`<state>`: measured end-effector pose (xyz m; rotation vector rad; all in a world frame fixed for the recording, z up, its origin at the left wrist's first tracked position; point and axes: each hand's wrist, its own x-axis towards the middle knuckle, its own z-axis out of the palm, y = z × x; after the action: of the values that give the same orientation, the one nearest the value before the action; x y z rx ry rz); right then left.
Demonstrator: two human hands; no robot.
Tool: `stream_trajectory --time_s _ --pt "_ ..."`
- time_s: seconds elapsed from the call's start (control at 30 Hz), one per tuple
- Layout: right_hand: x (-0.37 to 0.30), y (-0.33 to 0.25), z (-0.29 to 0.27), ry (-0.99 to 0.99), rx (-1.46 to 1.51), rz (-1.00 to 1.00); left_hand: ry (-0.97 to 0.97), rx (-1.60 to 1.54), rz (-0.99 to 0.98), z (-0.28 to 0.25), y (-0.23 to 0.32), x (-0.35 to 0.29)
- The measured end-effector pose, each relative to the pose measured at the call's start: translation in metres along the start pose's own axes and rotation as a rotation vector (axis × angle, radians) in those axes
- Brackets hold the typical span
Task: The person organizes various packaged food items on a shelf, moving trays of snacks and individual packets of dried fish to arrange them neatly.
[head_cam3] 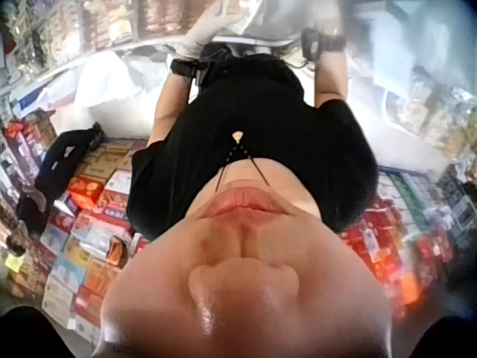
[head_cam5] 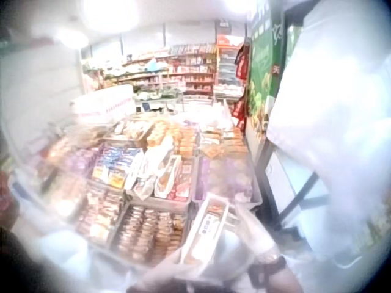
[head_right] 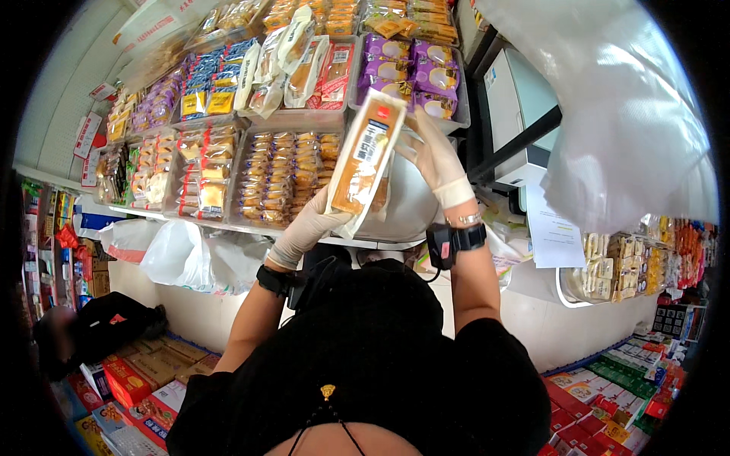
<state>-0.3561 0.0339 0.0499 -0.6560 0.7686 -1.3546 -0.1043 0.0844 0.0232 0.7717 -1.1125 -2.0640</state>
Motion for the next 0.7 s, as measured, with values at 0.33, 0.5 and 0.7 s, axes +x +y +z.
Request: stream_trajectory --time_s 0.33,0.5,0.7 --pt "0.012 -0.007 0.046 0.054 -0.176 -0.023 -0.062 0.326 0.076 0.006 0.018 -0.025" --pt "0.025 0.031 -0.025 0.233 -0.038 0.106 -0.05 0.16 -0.034 0.014 0.001 -0.014" --pt "-0.038 0.116 -0.071 0.298 0.085 0.728 -0.094 0.03 -0.367 0.007 -0.08 0.029"
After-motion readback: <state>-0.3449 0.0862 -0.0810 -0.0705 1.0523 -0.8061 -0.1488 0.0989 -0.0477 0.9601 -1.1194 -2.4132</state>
